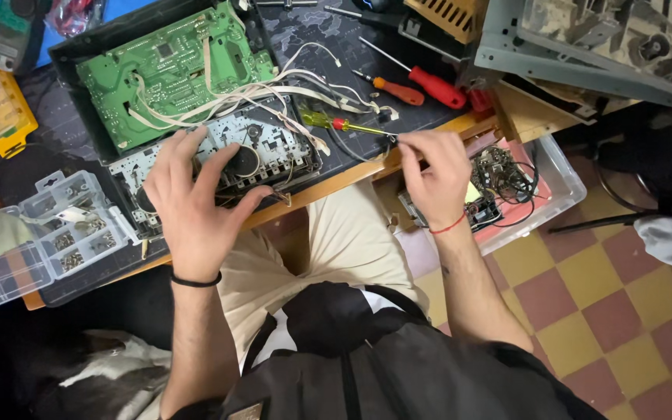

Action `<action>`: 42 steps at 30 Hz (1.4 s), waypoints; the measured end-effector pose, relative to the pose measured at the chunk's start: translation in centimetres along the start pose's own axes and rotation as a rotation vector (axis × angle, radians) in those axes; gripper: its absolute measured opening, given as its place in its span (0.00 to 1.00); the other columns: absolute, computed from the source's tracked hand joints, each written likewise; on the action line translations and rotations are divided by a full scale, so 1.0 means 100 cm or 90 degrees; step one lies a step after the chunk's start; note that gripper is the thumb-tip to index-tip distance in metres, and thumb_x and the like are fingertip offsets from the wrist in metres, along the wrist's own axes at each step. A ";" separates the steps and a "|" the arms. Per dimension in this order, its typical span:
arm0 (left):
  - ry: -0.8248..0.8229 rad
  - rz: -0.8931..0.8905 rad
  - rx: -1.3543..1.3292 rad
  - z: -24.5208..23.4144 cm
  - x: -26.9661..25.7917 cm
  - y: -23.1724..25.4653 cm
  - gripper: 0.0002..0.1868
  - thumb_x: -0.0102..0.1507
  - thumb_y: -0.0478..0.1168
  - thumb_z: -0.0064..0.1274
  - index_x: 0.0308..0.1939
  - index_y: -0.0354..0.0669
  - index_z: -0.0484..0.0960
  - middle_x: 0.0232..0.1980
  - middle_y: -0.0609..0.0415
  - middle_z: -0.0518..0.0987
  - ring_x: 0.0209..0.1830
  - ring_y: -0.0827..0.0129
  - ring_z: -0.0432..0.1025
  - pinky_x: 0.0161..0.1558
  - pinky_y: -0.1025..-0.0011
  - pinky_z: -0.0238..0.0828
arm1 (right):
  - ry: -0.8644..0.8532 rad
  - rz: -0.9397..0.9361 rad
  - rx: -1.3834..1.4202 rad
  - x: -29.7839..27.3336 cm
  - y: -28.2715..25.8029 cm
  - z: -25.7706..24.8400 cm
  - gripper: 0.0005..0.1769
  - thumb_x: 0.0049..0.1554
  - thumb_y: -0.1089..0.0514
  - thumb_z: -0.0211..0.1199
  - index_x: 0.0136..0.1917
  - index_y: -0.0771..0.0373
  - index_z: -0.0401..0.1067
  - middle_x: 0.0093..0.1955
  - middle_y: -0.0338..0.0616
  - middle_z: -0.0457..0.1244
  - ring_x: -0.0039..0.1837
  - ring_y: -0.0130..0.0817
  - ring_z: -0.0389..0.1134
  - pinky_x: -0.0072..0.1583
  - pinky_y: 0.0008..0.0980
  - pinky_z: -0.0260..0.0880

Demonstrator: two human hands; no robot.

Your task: The person uses a screwdriver to remove screws from the internal chassis of a disassembled electronic device. They then flip the device over, remove the front faceplate, and set it aside to reveal the internal mechanical components.

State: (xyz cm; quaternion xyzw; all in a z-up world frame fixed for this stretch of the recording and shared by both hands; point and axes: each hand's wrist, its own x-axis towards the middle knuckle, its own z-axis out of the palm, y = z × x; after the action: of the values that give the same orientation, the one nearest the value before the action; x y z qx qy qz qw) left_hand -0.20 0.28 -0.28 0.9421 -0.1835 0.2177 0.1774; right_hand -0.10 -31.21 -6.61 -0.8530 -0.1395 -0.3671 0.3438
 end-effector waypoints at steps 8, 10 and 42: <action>0.012 0.009 0.014 0.004 -0.003 -0.004 0.30 0.63 0.61 0.68 0.61 0.51 0.81 0.72 0.49 0.68 0.75 0.46 0.61 0.67 0.46 0.56 | -0.213 -0.039 -0.154 0.026 0.001 0.027 0.07 0.63 0.55 0.69 0.52 0.58 0.78 0.46 0.42 0.66 0.48 0.46 0.64 0.49 0.43 0.63; 0.015 0.006 0.012 0.005 -0.004 -0.006 0.30 0.63 0.62 0.68 0.61 0.52 0.80 0.73 0.51 0.68 0.75 0.46 0.61 0.67 0.45 0.56 | -0.252 -0.018 -0.214 0.025 0.006 0.035 0.12 0.58 0.52 0.73 0.53 0.57 0.79 0.45 0.41 0.65 0.48 0.48 0.63 0.48 0.46 0.64; 0.052 0.085 -0.329 0.018 -0.010 0.000 0.26 0.63 0.53 0.66 0.63 0.55 0.82 0.56 0.56 0.82 0.58 0.65 0.75 0.67 0.59 0.61 | 0.020 -0.037 0.482 0.044 -0.061 0.004 0.11 0.50 0.77 0.75 0.41 0.71 0.75 0.35 0.55 0.69 0.36 0.40 0.69 0.42 0.37 0.69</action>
State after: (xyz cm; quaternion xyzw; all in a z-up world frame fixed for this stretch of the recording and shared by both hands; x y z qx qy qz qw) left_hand -0.37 -0.21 -2.27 0.8417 -0.2876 0.2128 0.4043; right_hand 0.19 -26.57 -0.68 -0.6556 -0.2841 -0.3121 0.6261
